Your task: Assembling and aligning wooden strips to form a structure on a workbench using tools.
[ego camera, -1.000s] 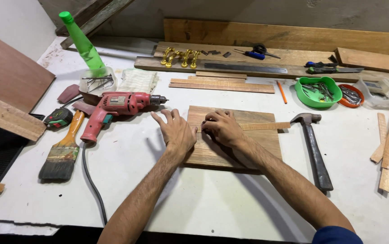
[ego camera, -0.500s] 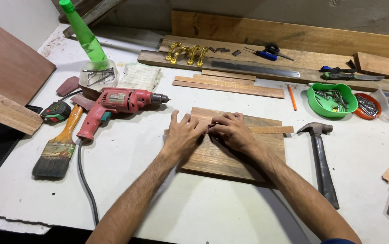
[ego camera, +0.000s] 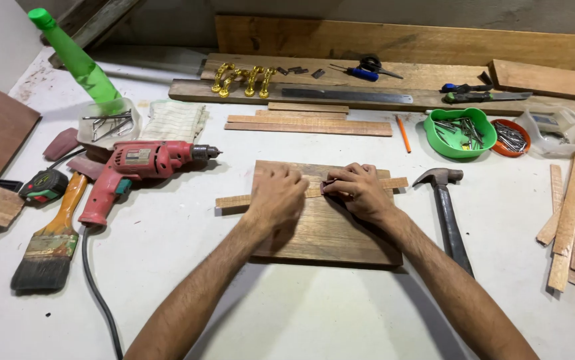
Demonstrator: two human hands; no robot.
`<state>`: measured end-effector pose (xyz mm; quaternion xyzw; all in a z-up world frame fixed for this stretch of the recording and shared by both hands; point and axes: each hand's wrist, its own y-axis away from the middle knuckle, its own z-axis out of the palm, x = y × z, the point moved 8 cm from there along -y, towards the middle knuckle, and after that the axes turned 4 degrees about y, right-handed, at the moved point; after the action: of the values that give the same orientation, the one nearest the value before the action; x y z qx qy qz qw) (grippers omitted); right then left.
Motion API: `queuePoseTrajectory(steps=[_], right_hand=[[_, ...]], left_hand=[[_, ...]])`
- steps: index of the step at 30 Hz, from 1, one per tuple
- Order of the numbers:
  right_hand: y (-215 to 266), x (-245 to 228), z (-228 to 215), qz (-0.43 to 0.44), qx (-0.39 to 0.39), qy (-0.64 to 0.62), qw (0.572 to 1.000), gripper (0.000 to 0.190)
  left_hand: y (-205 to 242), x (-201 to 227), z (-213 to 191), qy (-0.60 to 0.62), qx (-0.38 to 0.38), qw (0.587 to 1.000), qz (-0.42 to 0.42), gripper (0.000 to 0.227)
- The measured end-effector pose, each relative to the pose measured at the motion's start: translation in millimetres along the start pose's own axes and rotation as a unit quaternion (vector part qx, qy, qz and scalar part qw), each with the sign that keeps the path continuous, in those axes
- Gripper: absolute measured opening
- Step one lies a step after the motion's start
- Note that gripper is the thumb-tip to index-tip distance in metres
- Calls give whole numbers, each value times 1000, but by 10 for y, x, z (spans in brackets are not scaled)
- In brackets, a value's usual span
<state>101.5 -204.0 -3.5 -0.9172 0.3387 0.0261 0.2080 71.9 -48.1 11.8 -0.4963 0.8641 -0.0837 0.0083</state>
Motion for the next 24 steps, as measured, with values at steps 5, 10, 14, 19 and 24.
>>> queuePoseTrajectory(steps=[5, 10, 14, 19, 24], right_hand=[[63, 47, 34, 5, 7, 7, 1000, 25], [68, 53, -63, -15, 25, -15, 999, 17], [56, 61, -103, -10, 4, -23, 1000, 23], [84, 126, -60, -6, -4, -28, 1000, 30], [276, 393, -261, 38, 24, 15, 999, 31]], left_hand=[[-268, 265, 197, 161, 90, 983, 4, 16], [-350, 286, -50, 205, 120, 971, 1, 29], [-435, 227, 179, 178, 9, 984, -27, 19], [-424, 178, 169, 214, 20, 976, -14, 17], [-416, 172, 228, 173, -27, 984, -9, 14]])
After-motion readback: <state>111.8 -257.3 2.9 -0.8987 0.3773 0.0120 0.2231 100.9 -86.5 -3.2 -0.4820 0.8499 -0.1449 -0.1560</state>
